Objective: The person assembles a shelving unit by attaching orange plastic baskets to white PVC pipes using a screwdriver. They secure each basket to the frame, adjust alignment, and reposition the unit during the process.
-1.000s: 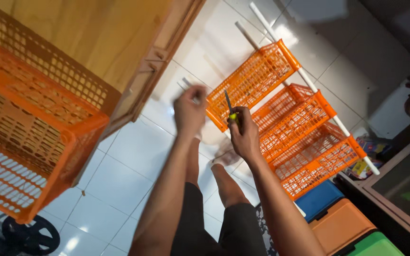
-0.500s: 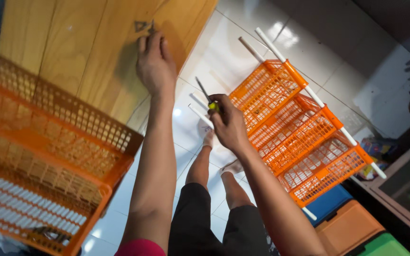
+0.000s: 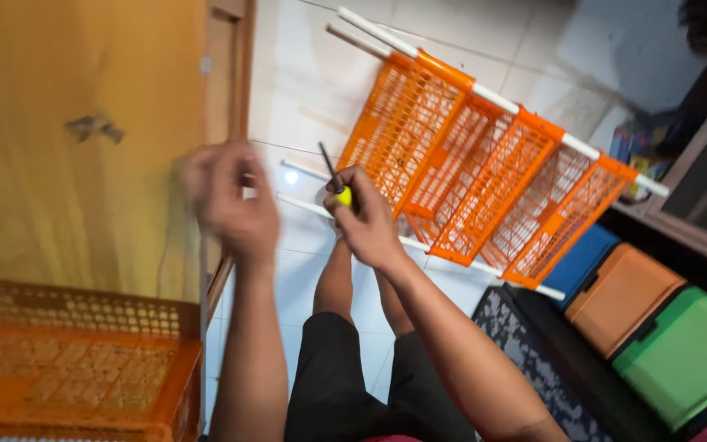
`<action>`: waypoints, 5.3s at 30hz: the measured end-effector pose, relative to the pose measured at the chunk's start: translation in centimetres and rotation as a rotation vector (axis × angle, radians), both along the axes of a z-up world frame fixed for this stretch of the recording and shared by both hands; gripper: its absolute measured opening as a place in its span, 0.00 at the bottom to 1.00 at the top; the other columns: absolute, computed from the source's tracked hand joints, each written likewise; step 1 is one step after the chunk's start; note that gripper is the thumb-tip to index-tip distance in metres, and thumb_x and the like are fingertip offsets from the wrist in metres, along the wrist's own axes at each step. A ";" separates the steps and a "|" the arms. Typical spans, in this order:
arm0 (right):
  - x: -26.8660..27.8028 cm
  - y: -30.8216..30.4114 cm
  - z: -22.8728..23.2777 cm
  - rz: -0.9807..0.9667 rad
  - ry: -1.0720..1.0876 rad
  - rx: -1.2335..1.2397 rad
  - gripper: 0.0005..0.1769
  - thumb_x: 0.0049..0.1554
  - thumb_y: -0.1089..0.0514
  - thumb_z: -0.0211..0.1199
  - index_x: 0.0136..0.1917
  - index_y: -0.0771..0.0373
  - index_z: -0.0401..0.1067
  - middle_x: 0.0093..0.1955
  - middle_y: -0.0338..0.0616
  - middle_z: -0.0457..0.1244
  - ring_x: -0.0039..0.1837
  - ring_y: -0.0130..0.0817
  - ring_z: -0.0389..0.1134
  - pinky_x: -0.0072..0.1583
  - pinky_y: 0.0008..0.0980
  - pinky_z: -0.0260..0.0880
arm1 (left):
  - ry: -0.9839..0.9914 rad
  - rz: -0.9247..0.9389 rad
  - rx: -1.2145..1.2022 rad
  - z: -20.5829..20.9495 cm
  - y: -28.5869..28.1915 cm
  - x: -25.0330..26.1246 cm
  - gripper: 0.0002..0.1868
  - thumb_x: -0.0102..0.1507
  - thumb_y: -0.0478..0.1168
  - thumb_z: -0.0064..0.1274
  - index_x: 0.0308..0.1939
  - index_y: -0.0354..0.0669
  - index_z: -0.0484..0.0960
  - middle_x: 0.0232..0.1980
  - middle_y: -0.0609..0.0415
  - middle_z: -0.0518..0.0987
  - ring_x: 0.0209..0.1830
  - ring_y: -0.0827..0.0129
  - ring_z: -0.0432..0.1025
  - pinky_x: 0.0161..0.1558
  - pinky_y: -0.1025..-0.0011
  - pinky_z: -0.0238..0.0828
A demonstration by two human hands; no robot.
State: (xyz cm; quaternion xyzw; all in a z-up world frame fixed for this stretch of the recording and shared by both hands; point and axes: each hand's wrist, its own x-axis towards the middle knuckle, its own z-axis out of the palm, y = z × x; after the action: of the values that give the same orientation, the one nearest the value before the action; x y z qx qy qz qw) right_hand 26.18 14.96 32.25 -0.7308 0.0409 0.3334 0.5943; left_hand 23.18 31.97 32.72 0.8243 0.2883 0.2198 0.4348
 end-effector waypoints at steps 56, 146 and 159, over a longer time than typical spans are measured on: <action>16.9 -26.3 -26.5 -0.092 -0.492 -0.672 0.12 0.58 0.60 0.71 0.48 0.68 0.70 0.55 0.49 0.64 0.54 0.50 0.67 0.53 0.46 0.67 | 0.830 -0.121 -0.065 -30.2 -22.6 21.3 0.32 0.64 0.68 0.51 0.35 0.39 0.82 0.30 0.48 0.84 0.32 0.58 0.81 0.44 0.61 0.76; 20.3 -29.8 -27.4 -0.010 -0.069 -0.440 0.16 0.58 0.53 0.73 0.45 0.61 0.67 0.38 0.35 0.66 0.38 0.24 0.65 0.38 0.30 0.69 | 1.047 -1.314 0.579 -33.3 -12.9 28.4 0.18 0.49 0.41 0.64 0.42 0.40 0.88 0.42 0.42 0.84 0.46 0.47 0.78 0.49 0.55 0.75; 19.8 -29.9 -27.7 -0.004 -0.271 -0.431 0.18 0.57 0.57 0.76 0.44 0.65 0.67 0.42 0.42 0.69 0.45 0.30 0.71 0.47 0.33 0.70 | 0.788 -1.220 0.660 -35.6 -12.8 26.3 0.18 0.65 0.51 0.55 0.27 0.46 0.88 0.29 0.42 0.83 0.29 0.46 0.77 0.37 0.53 0.75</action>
State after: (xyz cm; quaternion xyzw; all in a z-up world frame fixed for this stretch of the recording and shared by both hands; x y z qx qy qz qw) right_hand 46.02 -14.95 4.58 -0.8786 0.0325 0.2149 0.4253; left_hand 49.48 19.13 -2.91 0.9399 -0.1614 -0.2905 0.0781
